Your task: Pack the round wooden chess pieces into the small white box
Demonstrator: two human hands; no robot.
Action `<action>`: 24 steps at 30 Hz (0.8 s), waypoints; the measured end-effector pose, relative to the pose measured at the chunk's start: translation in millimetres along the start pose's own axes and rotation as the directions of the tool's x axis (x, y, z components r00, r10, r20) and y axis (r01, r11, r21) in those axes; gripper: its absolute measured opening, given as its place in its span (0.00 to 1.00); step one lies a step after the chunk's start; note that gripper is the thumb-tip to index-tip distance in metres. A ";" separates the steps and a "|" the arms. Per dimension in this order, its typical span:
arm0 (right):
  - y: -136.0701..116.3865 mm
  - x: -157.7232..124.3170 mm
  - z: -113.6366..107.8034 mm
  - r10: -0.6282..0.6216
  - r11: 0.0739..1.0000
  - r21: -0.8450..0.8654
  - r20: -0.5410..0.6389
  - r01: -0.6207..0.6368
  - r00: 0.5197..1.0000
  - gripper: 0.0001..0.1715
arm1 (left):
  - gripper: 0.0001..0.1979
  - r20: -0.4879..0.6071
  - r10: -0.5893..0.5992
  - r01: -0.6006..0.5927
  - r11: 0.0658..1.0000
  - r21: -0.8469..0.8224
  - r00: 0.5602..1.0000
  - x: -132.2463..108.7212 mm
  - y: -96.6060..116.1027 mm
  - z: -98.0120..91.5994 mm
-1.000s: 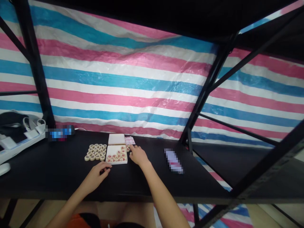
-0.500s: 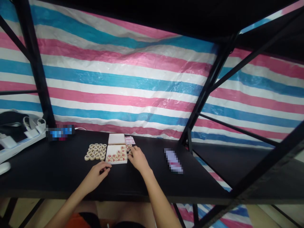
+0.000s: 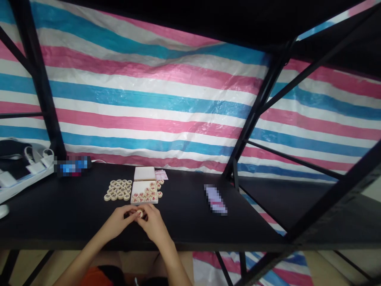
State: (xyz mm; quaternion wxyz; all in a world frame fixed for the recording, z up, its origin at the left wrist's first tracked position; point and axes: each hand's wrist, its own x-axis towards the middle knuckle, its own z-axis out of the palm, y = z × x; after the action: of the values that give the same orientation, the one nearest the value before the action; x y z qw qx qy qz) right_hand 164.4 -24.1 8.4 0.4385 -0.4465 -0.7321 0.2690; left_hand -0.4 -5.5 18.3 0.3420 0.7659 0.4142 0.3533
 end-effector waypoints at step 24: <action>-6.0 -0.6 -7.9 0.107 0.989 0.101 -0.022 -0.104 0.994 0.14 | 0.16 -0.001 -0.066 0.065 0.992 -0.109 0.998 3.2 -4.1 -1.1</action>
State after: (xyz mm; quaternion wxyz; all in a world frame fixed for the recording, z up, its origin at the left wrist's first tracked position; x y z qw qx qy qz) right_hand 169.0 -27.3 16.5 0.4552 -0.4657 -0.6873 0.3218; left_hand -1.6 -0.6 16.4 0.3936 0.7313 0.4202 0.3656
